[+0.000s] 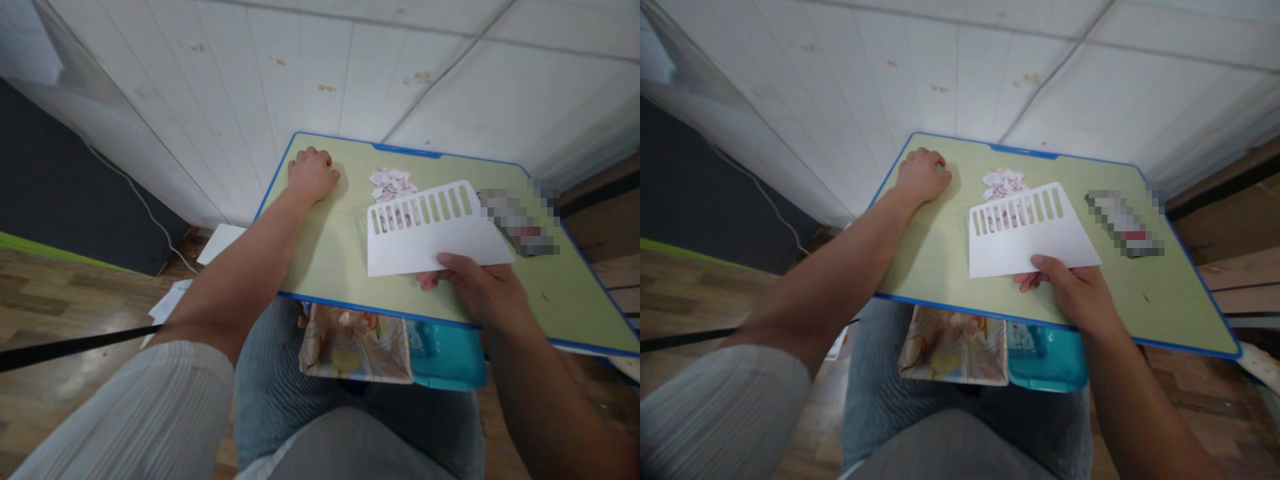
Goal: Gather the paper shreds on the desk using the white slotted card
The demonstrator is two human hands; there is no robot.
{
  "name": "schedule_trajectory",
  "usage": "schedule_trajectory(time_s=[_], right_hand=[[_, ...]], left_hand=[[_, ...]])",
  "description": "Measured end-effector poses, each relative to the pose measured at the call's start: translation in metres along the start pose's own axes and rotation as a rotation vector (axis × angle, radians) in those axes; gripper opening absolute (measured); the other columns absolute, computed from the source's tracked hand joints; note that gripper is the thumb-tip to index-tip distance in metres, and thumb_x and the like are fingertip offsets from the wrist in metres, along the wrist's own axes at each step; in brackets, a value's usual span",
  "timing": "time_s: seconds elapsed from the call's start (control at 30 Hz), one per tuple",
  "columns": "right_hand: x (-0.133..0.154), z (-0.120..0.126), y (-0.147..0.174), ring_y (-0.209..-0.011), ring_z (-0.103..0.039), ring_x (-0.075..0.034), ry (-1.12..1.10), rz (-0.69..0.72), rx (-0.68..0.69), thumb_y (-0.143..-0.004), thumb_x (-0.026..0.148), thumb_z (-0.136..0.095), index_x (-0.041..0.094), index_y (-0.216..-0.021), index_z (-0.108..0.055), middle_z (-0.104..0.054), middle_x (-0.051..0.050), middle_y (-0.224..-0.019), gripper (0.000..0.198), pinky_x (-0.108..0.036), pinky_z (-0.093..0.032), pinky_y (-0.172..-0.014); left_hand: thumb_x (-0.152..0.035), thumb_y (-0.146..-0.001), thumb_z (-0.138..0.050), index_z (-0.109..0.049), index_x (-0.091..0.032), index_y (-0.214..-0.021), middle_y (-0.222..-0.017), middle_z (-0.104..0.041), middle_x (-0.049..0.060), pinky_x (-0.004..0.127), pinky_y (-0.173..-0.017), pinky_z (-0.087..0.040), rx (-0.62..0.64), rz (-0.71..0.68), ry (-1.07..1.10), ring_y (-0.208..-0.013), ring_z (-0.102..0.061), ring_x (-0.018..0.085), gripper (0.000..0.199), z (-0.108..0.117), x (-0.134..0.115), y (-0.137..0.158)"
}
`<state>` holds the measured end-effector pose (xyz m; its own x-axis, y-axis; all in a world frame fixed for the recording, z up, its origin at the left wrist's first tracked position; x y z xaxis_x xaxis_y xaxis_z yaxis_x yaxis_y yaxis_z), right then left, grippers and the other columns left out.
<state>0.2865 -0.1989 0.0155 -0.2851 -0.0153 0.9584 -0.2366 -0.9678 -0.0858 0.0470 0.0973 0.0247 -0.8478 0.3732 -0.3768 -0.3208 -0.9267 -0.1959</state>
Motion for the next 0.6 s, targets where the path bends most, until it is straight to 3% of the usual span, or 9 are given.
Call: schedule_trajectory(time_s=[0.33, 0.6], right_hand=[[0.007, -0.005, -0.001, -0.071, -0.081, -0.029, 0.060, 0.016, 0.013, -0.094, 0.049, -0.086, 0.027, -0.063, -0.084, -0.084, -0.007, -0.072, 0.037, -0.041, -0.069, -0.081], [0.006, -0.001, -0.001, -0.084, -0.083, -0.035, 0.094, 0.023, -0.014, -0.091, 0.051, -0.083, 0.031, -0.061, -0.083, -0.086, -0.006, -0.078, 0.036, -0.052, -0.068, -0.104]], left_hand=[[-0.042, -0.111, -0.066, -0.076, -0.023, -0.155, -0.172, -0.067, 0.020, 0.065, -0.144, -0.039, 0.012, 0.024, 0.015, -0.169, -0.053, 0.046, 0.049, 0.004, -0.004, 0.005], [-0.039, -0.107, -0.064, -0.080, -0.023, -0.150, -0.171, -0.069, 0.021, 0.062, -0.140, -0.044, 0.014, 0.030, -0.002, -0.165, -0.057, 0.043, 0.049, 0.009, -0.008, 0.008]])
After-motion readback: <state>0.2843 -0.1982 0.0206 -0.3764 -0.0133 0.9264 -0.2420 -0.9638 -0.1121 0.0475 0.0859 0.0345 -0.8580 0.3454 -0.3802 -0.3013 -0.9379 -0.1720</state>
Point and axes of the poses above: each hand's wrist, its own y-axis away from the middle knuckle, its own z-axis out of the back of the hand, x = y × z, the point moved 10 cm from there along -y, towards the middle knuckle
